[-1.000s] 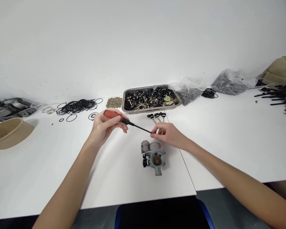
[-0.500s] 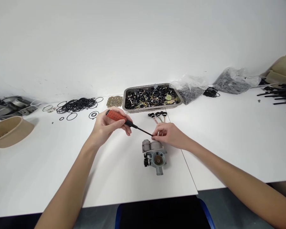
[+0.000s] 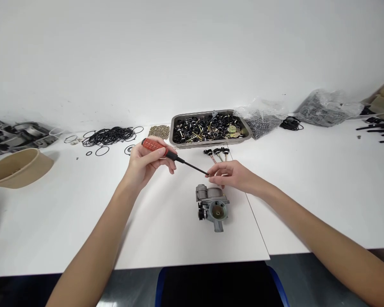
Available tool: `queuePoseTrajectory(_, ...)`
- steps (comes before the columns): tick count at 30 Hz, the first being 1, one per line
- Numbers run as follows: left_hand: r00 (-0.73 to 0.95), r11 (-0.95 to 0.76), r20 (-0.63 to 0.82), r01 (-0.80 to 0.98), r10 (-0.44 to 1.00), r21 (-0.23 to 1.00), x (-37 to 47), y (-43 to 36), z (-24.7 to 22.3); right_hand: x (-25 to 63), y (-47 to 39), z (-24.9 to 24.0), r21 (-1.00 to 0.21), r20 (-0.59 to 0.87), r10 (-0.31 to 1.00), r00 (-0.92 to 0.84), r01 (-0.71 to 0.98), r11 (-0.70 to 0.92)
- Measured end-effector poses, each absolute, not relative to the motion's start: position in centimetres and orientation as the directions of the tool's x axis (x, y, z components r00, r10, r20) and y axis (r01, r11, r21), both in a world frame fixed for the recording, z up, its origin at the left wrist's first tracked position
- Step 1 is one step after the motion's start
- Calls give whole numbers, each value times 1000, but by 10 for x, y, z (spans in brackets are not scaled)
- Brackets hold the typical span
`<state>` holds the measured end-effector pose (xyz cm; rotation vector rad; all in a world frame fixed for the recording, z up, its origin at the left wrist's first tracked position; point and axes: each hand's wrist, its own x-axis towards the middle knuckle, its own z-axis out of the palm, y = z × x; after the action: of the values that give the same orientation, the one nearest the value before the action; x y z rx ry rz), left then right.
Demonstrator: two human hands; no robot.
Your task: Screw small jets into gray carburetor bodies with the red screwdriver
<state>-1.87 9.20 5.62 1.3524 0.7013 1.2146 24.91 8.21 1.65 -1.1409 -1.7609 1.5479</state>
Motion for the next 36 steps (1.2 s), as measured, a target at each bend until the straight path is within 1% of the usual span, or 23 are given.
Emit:
queuePoseTrajectory(2,250,-192,251,-237,935,952,-22,94,55,252,84,18,-965,-137,837,-529,263,8)
queuePoseTrajectory(5,210,-198,249,-236,945,951,-28,95,58,258,88,19,-960,-98,792,-603,267,84)
queuePoseTrajectory(9,212,-247,294,-222,932,943,-28,91,77,263,92,18,-961,-99,738,-668,256,104)
queuePoseTrajectory(12,279,-302,342,-178,897,937,-19,85,103,265,92,17,-963,-97,733,-674,250,103)
queuePoseTrajectory(15,373,-389,406,-123,835,913,-4,78,137,266,90,18,-973,-37,701,-712,187,138)
queuePoseTrajectory(18,454,-516,486,-66,747,854,13,66,165,264,85,21,-980,59,636,-769,75,182)
queuePoseTrajectory(21,529,-574,479,19,700,818,28,53,178,261,79,27,-976,114,552,-826,11,218)
queuePoseTrajectory(23,555,-544,451,4,699,839,36,46,179,259,76,30,-969,123,518,-847,9,245)
queuePoseTrajectory(25,564,-453,383,-17,732,891,44,42,175,258,74,31,-965,123,512,-850,19,263)
queuePoseTrajectory(27,585,-363,287,14,759,932,50,42,172,258,74,30,-963,122,518,-847,26,269)
queuePoseTrajectory(29,598,-321,226,56,769,945,54,44,169,258,73,28,-963,122,524,-843,28,269)
queuePoseTrajectory(32,602,-307,205,70,772,949,56,47,165,257,73,26,-963,118,533,-838,35,268)
queuePoseTrajectory(36,600,-248,181,30,779,968,51,48,156,255,70,25,-957,128,551,-825,44,288)
